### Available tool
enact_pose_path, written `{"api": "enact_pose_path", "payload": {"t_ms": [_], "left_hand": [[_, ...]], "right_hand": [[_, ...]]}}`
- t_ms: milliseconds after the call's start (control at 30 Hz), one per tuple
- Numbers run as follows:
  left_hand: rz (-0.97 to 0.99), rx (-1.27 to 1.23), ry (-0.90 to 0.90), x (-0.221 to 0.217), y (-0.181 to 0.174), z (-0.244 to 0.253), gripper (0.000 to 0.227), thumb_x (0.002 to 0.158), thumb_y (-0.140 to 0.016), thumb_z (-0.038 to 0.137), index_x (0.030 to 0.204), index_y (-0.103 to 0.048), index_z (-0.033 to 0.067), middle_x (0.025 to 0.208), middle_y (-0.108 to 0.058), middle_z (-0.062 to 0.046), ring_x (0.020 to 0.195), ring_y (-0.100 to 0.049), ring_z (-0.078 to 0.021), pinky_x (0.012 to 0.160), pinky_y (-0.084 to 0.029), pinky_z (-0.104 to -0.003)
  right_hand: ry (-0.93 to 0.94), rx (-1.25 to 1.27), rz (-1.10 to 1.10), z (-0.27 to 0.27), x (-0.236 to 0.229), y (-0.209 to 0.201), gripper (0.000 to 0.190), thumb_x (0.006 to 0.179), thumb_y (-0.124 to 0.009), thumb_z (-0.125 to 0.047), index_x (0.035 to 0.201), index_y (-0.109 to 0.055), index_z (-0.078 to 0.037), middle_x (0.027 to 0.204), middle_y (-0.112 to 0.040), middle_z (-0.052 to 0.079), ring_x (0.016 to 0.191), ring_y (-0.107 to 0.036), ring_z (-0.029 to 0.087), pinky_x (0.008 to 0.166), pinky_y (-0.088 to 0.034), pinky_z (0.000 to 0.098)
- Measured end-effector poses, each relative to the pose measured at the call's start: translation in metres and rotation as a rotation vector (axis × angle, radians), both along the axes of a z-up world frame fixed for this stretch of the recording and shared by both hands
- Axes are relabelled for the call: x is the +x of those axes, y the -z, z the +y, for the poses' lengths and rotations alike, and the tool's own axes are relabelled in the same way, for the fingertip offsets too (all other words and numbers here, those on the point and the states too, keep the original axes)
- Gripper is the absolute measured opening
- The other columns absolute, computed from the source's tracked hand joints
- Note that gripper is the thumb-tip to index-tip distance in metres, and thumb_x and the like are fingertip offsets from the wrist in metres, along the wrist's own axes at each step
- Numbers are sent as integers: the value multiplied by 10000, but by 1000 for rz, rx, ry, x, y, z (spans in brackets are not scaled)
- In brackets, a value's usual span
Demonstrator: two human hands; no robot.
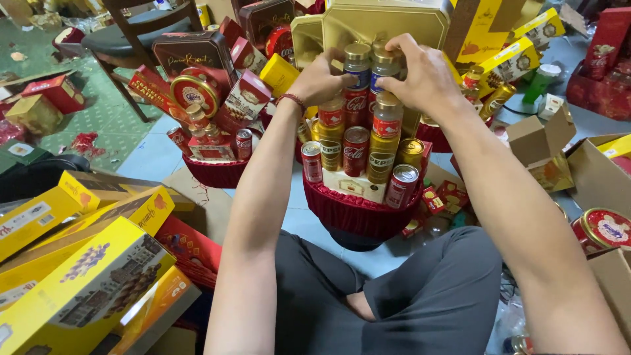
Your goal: The person sits on the floor and arranges various items into a red circular gift basket. They place soda cans and small glass jars into the basket, adjusting their positions to fit neatly. The person also handles a red box and a gold-wrapped item, placing them into the arrangement.
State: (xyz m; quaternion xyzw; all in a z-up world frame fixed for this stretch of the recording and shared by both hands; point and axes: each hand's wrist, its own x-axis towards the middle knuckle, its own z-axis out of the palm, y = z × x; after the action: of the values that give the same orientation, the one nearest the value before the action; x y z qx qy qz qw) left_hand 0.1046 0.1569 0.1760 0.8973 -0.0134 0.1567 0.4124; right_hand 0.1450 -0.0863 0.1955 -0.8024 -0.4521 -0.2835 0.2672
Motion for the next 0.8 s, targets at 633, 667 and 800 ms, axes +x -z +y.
{"api": "enact_pose_path", "payload": {"t_ms": [633, 667, 800], "left_hand": [[-90, 87, -49, -13, -1, -6, 776, 779, -786, 353, 1437, -505, 52, 1159, -757, -127, 948, -782, -208, 809, -639, -288], [-26, 57, -53, -20, -6, -10, 753, 804, -719, 475, 1389, -552, 32, 1064, -769, -93, 881, -777, -155, 786, -638, -261], [-76, -146, 18, -33, -8, -7, 785, 897, -512, 605, 1396, -478, 0, 914, -712, -49, 687, -687, -43, 581, -562, -157]], "right_hand": [[120, -72, 326, -5, -18, -21, 484, 992, -689, -265, 1451, -552, -197, 1282, -693, 114, 1084, -678, 315, 917, -540, 468], [155, -86, 399, -6, -22, -24, 499, 1028, -646, -280, 1501, -490, -241, 1202, -682, 166, 986, -692, 327, 809, -562, 471], [179, -43, 416, -17, -19, -18, 559, 1070, -599, -278, 1558, -351, -165, 1175, -688, 252, 908, -712, 366, 708, -572, 503]]}}
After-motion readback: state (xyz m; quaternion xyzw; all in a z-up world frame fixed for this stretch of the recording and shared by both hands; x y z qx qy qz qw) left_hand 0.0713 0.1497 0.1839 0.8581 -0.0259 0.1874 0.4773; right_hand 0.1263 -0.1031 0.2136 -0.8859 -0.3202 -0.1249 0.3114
